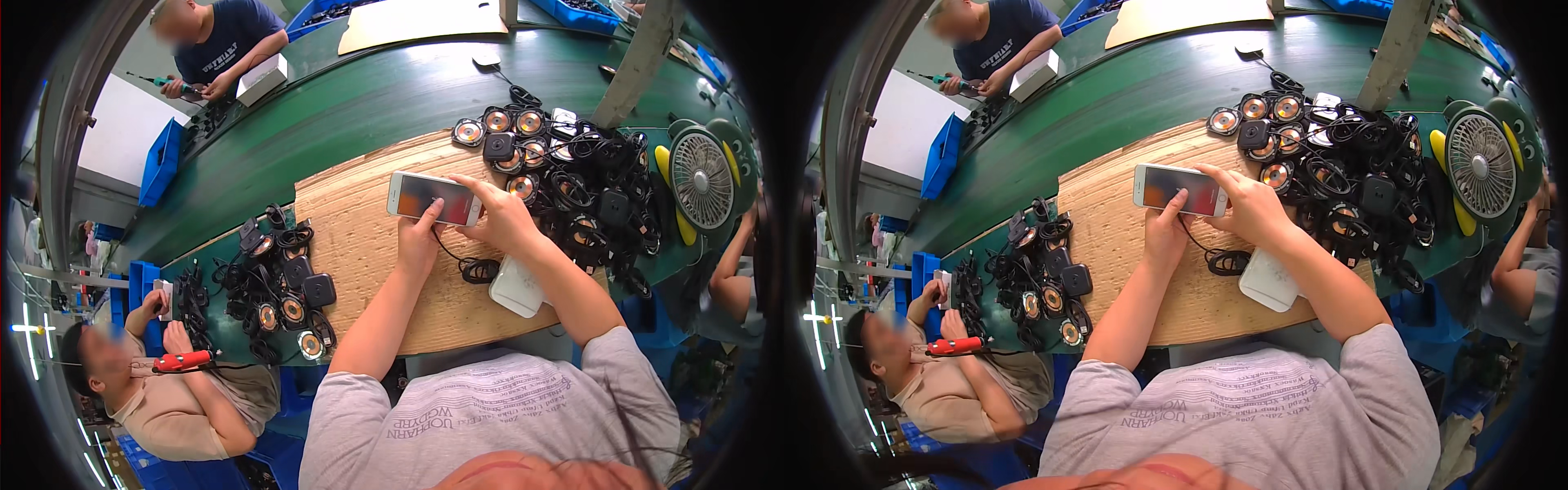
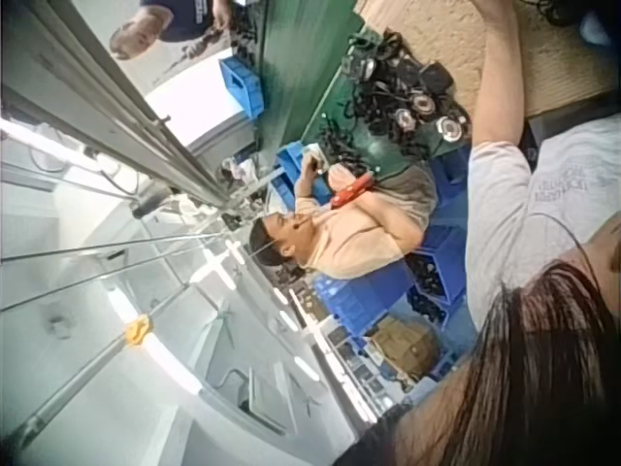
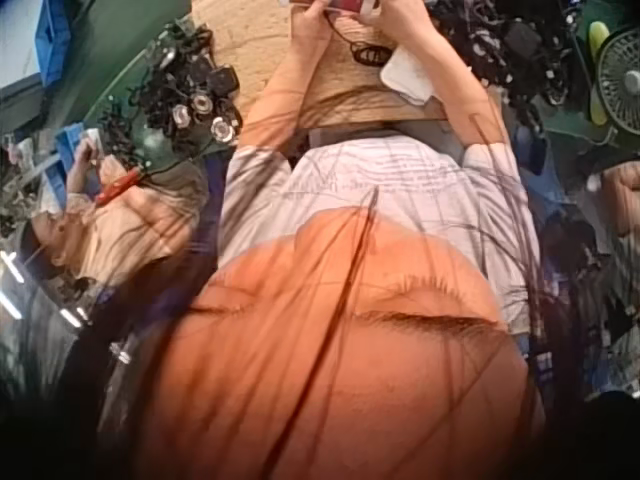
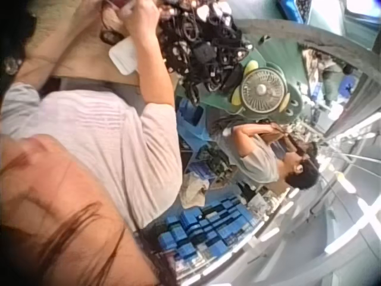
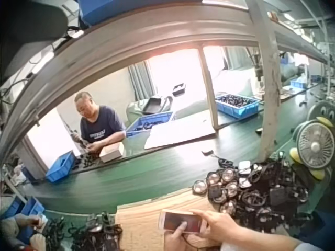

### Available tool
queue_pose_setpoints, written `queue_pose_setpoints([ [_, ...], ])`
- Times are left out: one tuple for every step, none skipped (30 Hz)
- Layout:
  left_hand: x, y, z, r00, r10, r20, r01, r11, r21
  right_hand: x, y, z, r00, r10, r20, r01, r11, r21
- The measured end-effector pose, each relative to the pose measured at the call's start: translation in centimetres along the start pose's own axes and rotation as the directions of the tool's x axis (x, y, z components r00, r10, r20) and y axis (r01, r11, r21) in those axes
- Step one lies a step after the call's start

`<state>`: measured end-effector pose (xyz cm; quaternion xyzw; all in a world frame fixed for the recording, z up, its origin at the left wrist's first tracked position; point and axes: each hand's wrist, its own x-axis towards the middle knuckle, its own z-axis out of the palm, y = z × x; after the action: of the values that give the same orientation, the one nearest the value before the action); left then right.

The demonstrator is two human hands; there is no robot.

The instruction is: Assemble and inspect electronic device components on a factory assembly line.

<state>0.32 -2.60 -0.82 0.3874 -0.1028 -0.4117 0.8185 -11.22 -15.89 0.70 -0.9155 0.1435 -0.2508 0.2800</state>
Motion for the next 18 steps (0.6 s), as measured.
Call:
queue_pose_setpoints([
  [0.01,0.03,-0.06,1.0,-0.014,0.01,0.014,1.0,0.01,-0.02,-0.02,-0.05,1.0,0.014,0.005,-0.014,1.0,-0.01],
  [-0.01,0.11,-0.04,1.0,-0.018,0.012,0.018,1.0,0.009,-0.03,-0.09,-0.16,1.0,0.017,0.004,-0.017,1.0,-0.012],
  [-0.09,0.26,0.01,0.998,-0.046,0.048,0.047,0.999,-0.012,0.04,-0.31,-0.34,0.999,0.043,0.026,-0.043,0.999,-0.004],
  [-0.2,0.44,0.08,0.994,-0.073,0.086,0.076,0.997,-0.033,0.13,-0.58,-0.55,0.997,0.068,0.048,-0.068,0.998,0.003],
  [-0.29,0.57,0.16,0.987,-0.1,0.123,0.107,0.993,-0.052,0.2,-0.79,-0.72,0.993,0.092,0.07,-0.093,0.996,0.01],
  [-0.34,0.56,0.19,0.979,-0.125,0.16,0.137,0.988,-0.071,0.18,-0.84,-0.81,0.989,0.117,0.092,-0.119,0.993,0.016],
  [-0.36,0.48,0.24,0.979,-0.127,0.162,0.14,0.988,-0.07,0.13,-0.73,-0.79,0.989,0.12,0.091,-0.121,0.992,0.015],
  [-0.37,0.38,0.26,0.978,-0.126,0.168,0.135,0.99,-0.047,0.08,-0.54,-0.63,0.992,0.097,0.077,-0.099,0.995,0.017],
  [-0.38,0.28,0.26,0.977,-0.124,0.174,0.129,0.991,-0.023,0.02,-0.32,-0.41,0.995,0.075,0.063,-0.076,0.997,0.019],
  [-0.4,0.18,0.23,0.976,-0.122,0.179,0.123,0.992,0.001,-0.04,-0.14,-0.22,0.997,0.052,0.049,-0.053,0.998,0.02],
  [-0.41,0.08,0.2,0.976,-0.12,0.184,0.117,0.993,0.024,-0.1,-0.04,-0.14,0.999,0.029,0.036,-0.03,0.999,0.022],
  [-0.38,0.04,0.13,0.976,-0.12,0.184,0.117,0.993,0.024,-0.09,-0.07,-0.15,0.999,0.029,0.036,-0.03,0.999,0.022],
  [-0.31,0.0,0.03,0.975,-0.122,0.188,0.12,0.993,0.02,-0.07,-0.13,-0.19,0.999,0.022,0.032,-0.023,0.999,0.028],
  [-0.23,-0.04,-0.07,0.974,-0.124,0.191,0.124,0.992,0.015,-0.04,-0.22,-0.23,0.999,0.015,0.028,-0.016,0.999,0.034],
  [-0.16,-0.08,-0.16,0.973,-0.126,0.195,0.127,0.992,0.01,-0.02,-0.3,-0.28,1.0,0.008,0.024,-0.009,0.999,0.04],
  [-0.15,-0.08,-0.21,0.972,-0.128,0.198,0.13,0.992,0.005,-0.01,-0.36,-0.32,1.0,0.001,0.02,-0.002,0.999,0.046],
  [-0.14,-0.06,-0.21,0.972,-0.129,0.198,0.13,0.991,0.006,0.0,-0.38,-0.36,1.0,0.002,0.021,-0.003,0.999,0.047],
  [-0.15,-0.01,-0.17,0.972,-0.13,0.198,0.131,0.991,0.01,0.02,-0.41,-0.41,1.0,0.007,0.026,-0.008,0.999,0.046],
])
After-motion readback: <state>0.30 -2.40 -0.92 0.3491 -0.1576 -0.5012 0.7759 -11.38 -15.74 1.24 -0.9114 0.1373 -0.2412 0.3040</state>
